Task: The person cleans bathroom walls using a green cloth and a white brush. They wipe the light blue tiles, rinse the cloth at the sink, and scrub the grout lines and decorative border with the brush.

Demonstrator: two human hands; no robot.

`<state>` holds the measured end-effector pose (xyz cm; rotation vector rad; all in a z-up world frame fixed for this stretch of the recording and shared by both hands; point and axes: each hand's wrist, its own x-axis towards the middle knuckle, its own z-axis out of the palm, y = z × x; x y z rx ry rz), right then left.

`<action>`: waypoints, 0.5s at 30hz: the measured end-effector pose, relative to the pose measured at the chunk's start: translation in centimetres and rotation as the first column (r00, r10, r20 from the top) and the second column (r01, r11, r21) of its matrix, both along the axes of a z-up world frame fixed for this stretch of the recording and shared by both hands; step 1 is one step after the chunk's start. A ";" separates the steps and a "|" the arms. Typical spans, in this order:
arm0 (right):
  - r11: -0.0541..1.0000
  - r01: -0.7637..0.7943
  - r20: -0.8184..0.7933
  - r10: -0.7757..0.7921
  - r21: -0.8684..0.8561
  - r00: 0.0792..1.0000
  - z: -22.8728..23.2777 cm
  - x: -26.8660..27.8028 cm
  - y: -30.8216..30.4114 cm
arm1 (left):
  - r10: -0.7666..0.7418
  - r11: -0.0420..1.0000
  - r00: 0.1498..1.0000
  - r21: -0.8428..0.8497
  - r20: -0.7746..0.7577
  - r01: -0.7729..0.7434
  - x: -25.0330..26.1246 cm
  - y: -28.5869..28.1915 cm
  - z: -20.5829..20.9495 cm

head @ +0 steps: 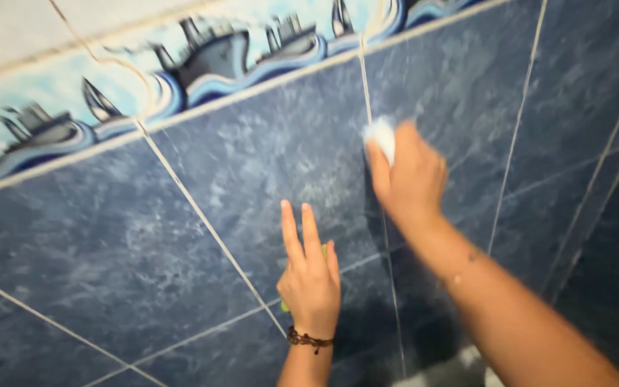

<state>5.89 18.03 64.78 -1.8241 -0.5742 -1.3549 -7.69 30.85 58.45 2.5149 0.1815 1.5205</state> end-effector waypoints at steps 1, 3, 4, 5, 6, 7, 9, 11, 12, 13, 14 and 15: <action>1.000 0.018 0.045 -0.017 -0.007 0.999 2.5 0.3 0.1 | 0.055 0.998 0.995 0.006 -0.080 -0.055 0.2 0.0 0.7; 1.000 0.020 0.065 -0.020 -0.009 0.998 5.5 0.1 0.1 | 0.072 0.997 0.996 0.036 -0.061 -0.070 0.8 0.4 0.8; 1.000 0.024 0.078 -0.023 -0.013 0.997 6.9 0.0 0.2 | 0.087 0.994 0.995 0.063 -0.048 -0.084 1.0 0.6 0.8; 1.000 0.021 0.088 -0.020 -0.013 0.996 6.2 0.0 0.0 | 0.090 0.994 0.995 0.063 -0.038 -0.087 1.1 0.6 0.8; 0.999 0.022 0.073 -0.019 -0.039 0.997 5.5 0.0 -0.1 | 0.104 0.993 0.992 0.065 -0.067 -0.099 1.2 0.7 0.7; 0.998 0.023 0.058 -0.019 -0.066 0.998 4.7 0.1 -0.2 | 0.117 0.992 0.988 0.068 -0.096 -0.111 1.2 0.8 0.6; 0.994 0.035 0.040 -0.031 -0.103 0.999 2.6 -0.5 0.1 | 0.102 0.993 0.992 0.068 -0.069 -0.097 1.4 1.0 0.6; 0.988 0.045 0.008 -0.044 -0.145 0.999 2.0 -0.5 -0.1 | 0.086 0.995 0.995 0.065 -0.057 -0.082 1.4 1.0 0.3; 0.984 0.066 0.037 -0.061 -0.163 0.997 2.7 -0.3 -0.2 | 0.092 0.993 0.994 0.073 -0.057 -0.088 1.4 1.0 0.3; 0.980 0.088 0.066 -0.077 -0.180 0.995 3.4 -0.1 -0.2 | 0.098 0.992 0.994 0.081 -0.058 -0.093 1.4 1.0 0.3; 0.980 0.078 0.062 -0.068 -0.181 0.996 4.8 -0.1 -0.2 | 0.107 0.992 0.992 0.081 -0.061 -0.102 1.4 1.0 0.3; 0.977 0.084 0.083 -0.069 -0.193 0.994 6.2 0.0 -0.2 | 0.105 0.991 0.993 0.084 -0.051 -0.101 1.4 1.0 0.3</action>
